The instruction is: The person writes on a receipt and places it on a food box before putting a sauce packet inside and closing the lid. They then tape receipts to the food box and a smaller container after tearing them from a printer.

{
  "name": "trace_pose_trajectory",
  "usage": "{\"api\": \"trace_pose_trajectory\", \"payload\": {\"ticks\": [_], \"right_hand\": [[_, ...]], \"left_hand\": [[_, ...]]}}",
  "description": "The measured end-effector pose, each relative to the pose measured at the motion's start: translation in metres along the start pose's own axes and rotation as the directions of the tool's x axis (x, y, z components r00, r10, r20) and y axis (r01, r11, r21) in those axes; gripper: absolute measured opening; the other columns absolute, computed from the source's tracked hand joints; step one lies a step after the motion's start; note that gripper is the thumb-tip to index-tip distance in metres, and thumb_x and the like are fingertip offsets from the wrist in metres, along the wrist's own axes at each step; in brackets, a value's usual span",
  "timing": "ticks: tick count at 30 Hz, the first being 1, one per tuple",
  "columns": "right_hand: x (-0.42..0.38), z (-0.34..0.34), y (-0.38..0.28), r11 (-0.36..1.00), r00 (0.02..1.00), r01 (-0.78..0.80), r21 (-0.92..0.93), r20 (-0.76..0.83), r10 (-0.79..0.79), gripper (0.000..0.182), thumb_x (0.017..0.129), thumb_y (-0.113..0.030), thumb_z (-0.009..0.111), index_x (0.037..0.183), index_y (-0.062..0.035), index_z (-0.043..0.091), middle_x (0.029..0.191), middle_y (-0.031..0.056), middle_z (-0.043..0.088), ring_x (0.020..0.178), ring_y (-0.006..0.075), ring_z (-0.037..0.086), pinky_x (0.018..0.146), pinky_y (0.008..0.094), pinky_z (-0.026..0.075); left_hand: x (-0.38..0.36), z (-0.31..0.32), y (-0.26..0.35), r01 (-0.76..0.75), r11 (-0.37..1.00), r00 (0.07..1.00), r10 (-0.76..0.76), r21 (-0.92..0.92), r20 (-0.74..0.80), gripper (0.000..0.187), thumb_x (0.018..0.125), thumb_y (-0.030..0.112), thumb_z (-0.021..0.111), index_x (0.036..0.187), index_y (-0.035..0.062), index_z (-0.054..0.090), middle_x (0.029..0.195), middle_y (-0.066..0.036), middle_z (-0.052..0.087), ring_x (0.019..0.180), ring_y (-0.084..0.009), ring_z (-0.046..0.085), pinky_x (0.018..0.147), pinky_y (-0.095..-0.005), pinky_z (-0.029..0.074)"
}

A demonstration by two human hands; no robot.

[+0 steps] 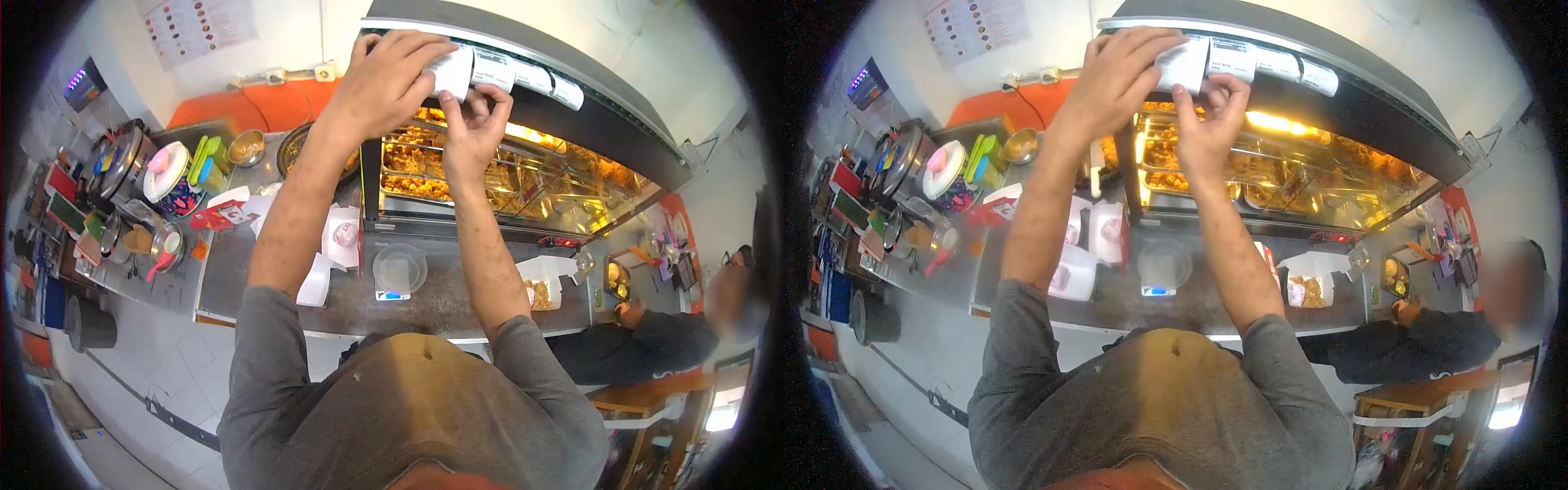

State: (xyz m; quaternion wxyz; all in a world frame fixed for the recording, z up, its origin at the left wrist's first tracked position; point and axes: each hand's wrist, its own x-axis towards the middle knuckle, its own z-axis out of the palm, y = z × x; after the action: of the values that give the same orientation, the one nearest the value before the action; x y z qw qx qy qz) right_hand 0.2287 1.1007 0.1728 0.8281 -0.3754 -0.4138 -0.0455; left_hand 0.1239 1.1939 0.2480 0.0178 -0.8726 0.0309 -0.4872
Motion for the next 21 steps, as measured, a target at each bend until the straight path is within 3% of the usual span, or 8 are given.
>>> {"api": "trace_pose_trajectory", "payload": {"ticks": [3, 5, 10, 21], "right_hand": [[-0.002, -0.009, -0.006, 0.994, 0.993, -0.109, -0.018, 0.042, 0.109, 0.039, 0.083, 0.005, 0.064, 0.112, -0.0070, 0.039, 0.096, 0.0075, 0.058, 0.090, 0.0112, 0.057, 0.070, 0.0233, 0.045], [-0.005, -0.016, -0.014, 0.972, 0.968, -0.233, 0.018, 0.104, 0.230, 0.036, 0.086, 0.003, 0.063, 0.112, -0.0074, 0.040, 0.092, 0.0075, 0.061, 0.087, 0.0102, 0.059, 0.067, 0.0222, 0.044], [-0.008, -0.023, -0.002, 0.970, 0.966, -0.242, 0.004, 0.096, 0.240, 0.029, 0.087, 0.002, 0.062, 0.108, -0.0063, 0.043, 0.090, 0.0061, 0.062, 0.080, 0.0084, 0.057, 0.067, 0.0203, 0.044], [-0.009, -0.026, 0.000, 0.974, 0.972, -0.224, -0.032, 0.069, 0.226, 0.023, 0.087, 0.002, 0.062, 0.101, -0.0033, 0.046, 0.089, 0.0061, 0.058, 0.081, 0.0099, 0.059, 0.069, 0.0219, 0.048]], "left_hand": [[0.006, 0.009, -0.009, 0.021, 0.999, 0.995, -0.026, 0.050, 0.099, 0.040, 0.083, 0.014, 0.045, 0.120, 0.0155, 0.059, 0.122, 0.000, 0.058, 0.111, -0.0170, 0.050, 0.090, -0.0370, 0.030], [0.007, 0.012, -0.014, -0.023, 0.998, 0.999, 0.020, 0.053, 0.048, 0.041, 0.079, 0.013, 0.044, 0.117, 0.0151, 0.061, 0.117, 0.001, 0.060, 0.107, -0.0159, 0.052, 0.086, -0.0354, 0.030], [0.008, 0.013, -0.017, 0.000, 1.000, 0.999, 0.000, 0.005, 0.033, 0.042, 0.077, 0.012, 0.042, 0.113, 0.0144, 0.063, 0.115, 0.000, 0.061, 0.104, -0.0159, 0.052, 0.085, -0.0343, 0.030], [0.007, 0.013, -0.017, -0.011, 1.000, 1.000, 0.012, -0.004, 0.029, 0.042, 0.077, 0.010, 0.043, 0.113, 0.0137, 0.062, 0.114, 0.001, 0.062, 0.102, -0.0153, 0.052, 0.086, -0.0336, 0.029]]}}
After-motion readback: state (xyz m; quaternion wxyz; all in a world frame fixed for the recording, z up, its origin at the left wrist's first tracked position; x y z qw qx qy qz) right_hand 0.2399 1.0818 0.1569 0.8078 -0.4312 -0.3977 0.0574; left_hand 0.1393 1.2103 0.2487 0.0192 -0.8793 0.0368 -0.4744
